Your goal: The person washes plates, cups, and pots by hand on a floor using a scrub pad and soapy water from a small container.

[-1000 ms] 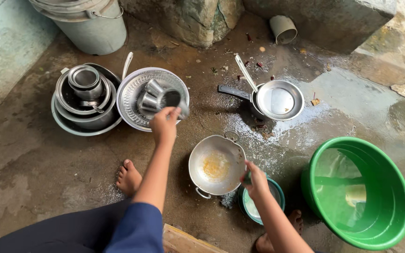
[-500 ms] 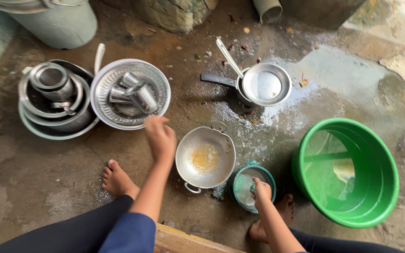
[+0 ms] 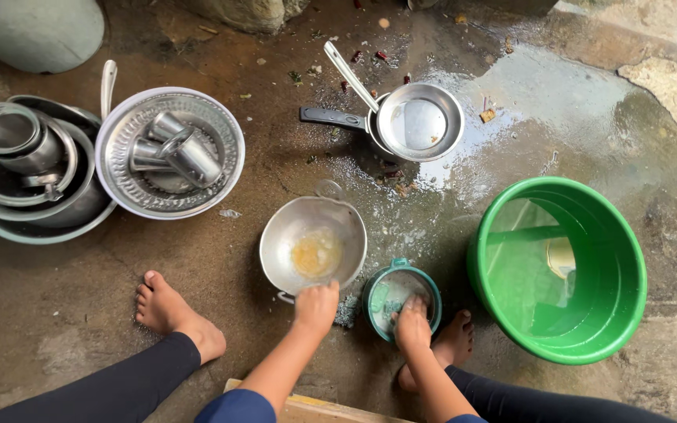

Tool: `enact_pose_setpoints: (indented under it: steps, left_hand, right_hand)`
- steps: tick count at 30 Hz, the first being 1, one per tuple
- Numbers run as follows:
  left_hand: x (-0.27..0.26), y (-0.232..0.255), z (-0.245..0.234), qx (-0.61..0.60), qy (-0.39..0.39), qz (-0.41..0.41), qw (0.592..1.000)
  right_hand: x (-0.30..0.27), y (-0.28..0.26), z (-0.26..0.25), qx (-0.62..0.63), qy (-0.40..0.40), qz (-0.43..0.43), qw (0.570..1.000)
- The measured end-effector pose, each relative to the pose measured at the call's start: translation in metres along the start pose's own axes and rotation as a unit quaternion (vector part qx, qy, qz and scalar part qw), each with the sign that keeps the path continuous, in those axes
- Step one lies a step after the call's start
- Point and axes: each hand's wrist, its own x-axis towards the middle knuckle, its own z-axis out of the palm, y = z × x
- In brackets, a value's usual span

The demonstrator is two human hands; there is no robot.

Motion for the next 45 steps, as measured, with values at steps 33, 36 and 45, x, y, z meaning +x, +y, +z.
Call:
enact_pose_setpoints:
  steps: [33,36,45]
  left_hand:
    - [0.019,-0.015,-0.142,-0.430,0.217,-0.081,0.873]
    - [0.004,0.000,-0.159,-0.375,0.186,-0.070,0.906]
    - [0.023,-0.047,-0.144,-0.785,0.207,-0.177,0.556]
  right_hand:
    - [-0.011,-0.236,-0.222,0.137,0.434,-0.356,0.816]
    - [0.046,-0.234,-0.284,0.226,0.192,-0.107,0.949]
    - [-0.059,-0.228,-0.207,-0.037,0.345,-0.470,0.812]
